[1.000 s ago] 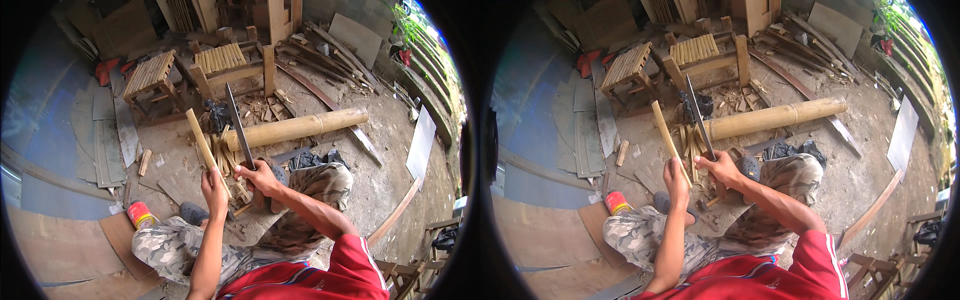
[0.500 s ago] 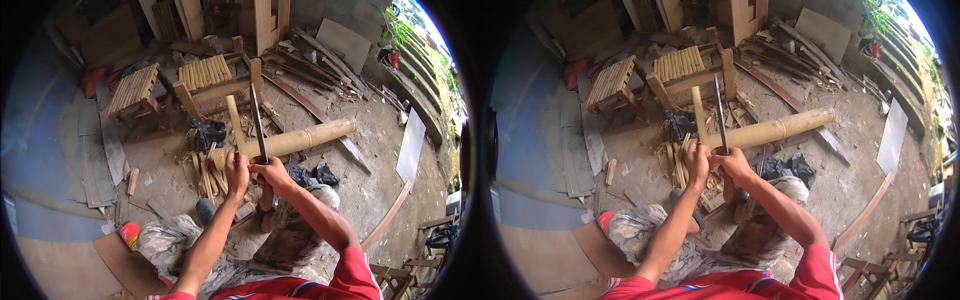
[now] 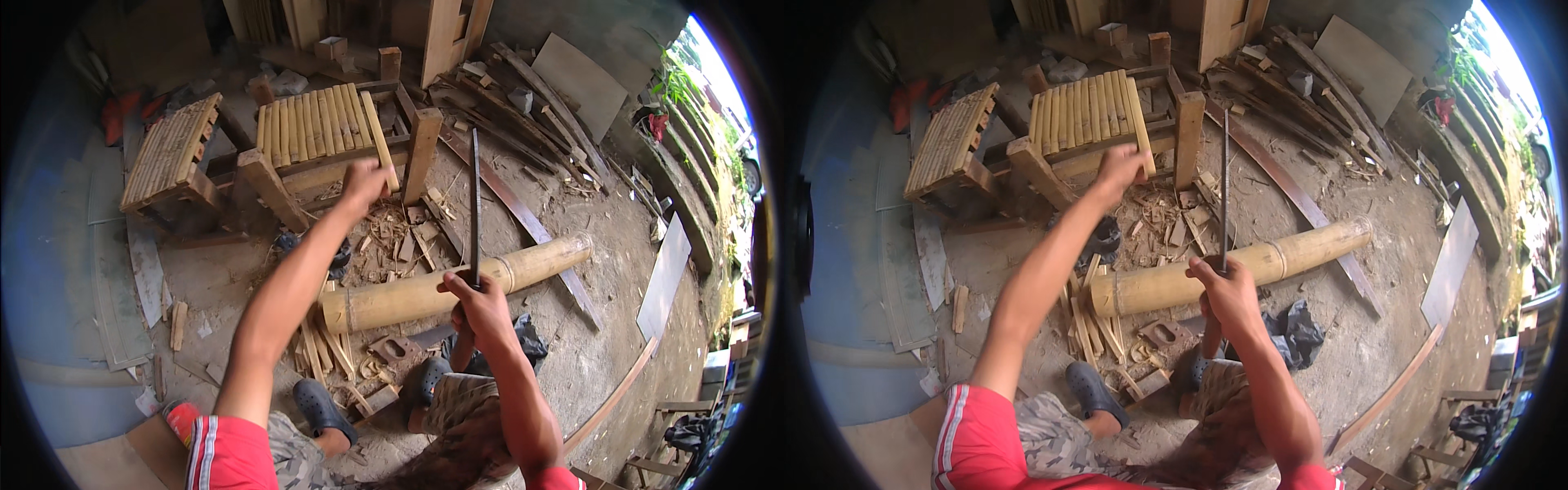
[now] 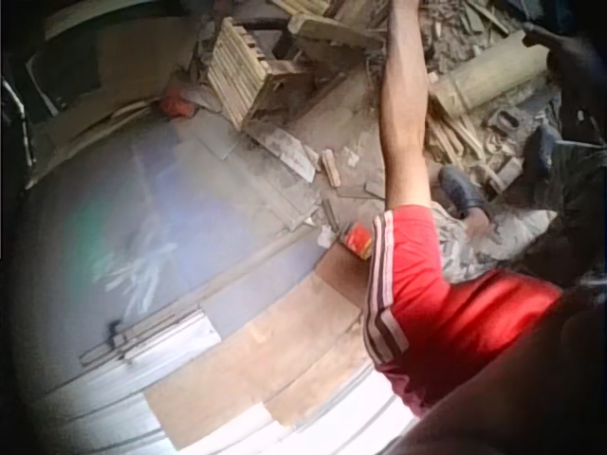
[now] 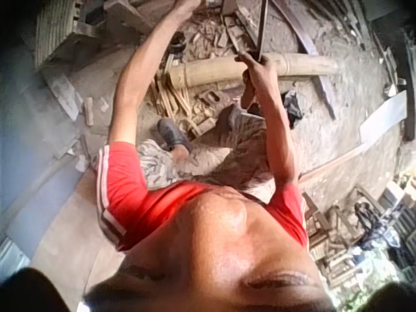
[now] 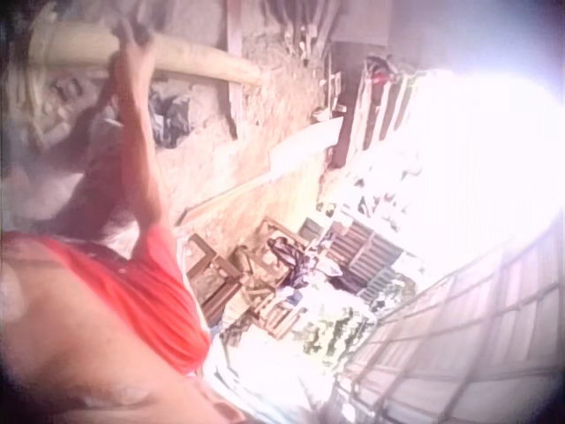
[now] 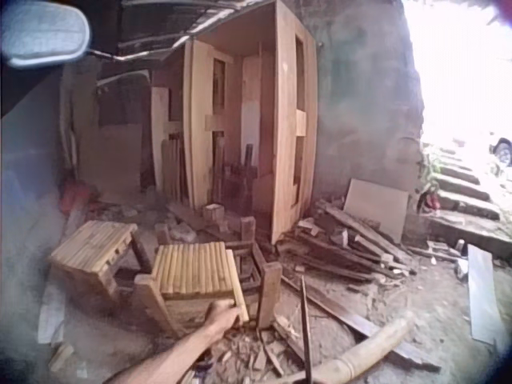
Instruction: The person sits on the floor and uses a machete to shave and shape a thin bamboo stick. They repeatedly scrape the surface to smooth and thin the piece, then place it on a nearby bamboo stool.
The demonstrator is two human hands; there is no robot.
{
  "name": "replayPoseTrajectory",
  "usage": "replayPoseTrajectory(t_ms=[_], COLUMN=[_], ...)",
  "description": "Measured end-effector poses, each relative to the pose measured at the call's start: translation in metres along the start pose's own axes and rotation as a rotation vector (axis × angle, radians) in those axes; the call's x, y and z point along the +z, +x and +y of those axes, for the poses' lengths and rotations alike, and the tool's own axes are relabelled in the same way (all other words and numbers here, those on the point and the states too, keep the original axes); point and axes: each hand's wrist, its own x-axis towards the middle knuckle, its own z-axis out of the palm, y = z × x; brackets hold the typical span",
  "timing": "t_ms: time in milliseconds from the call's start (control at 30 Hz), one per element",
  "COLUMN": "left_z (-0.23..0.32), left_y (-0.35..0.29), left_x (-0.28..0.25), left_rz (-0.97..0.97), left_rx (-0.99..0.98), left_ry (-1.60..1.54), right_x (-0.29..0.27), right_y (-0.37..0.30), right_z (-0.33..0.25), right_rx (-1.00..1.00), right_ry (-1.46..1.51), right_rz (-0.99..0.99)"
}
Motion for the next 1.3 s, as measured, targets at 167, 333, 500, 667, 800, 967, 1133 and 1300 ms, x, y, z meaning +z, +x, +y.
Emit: replayPoseTrajectory(t_ms=[167,333,500,667,800,967,1133,1300], left_z=[0.007,0.009,0.025,0.017,0.025,0.011,-0.022,-0.02], left_y=[0.138,0.199,0.208,0.202,0.184,0.165,0.174,0.166], left_x=[-0.003,-0.009,0.001,-0.01,-0.004,-0.022,-0.023,-0.016], left_rz=[0.134,0.233,0.165,0.171,0.119,-0.062,-0.038,-0.004], left_rx=[-0.005,-0.084,-0.121,0.226,0.287,0.499,0.572,0.563], left_ry=[0.144,0.307,0.479,1.078,1.338,1.58,1.625,1.636], right_x=[-0.012,-0.028,-0.037,-0.04,-0.045,-0.045,-0.051,-0.054], right_y=[0.027,0.039,0.04,0.038,0.035,0.029,0.029,0.024], right_z=[0.002,0.013,0.008,0.009,0.013,0.005,0.012,0.01], right_rx=[-0.087,-0.068,-0.025,-0.065,-0.102,-0.048,-0.07,-0.06], right_ry=[-0.172,-0.308,-0.198,-0.165,-0.182,-0.162,-0.188,-0.203], right_rz=[0.096,0.118,0.141,0.137,0.149,0.127,0.14,0.15])
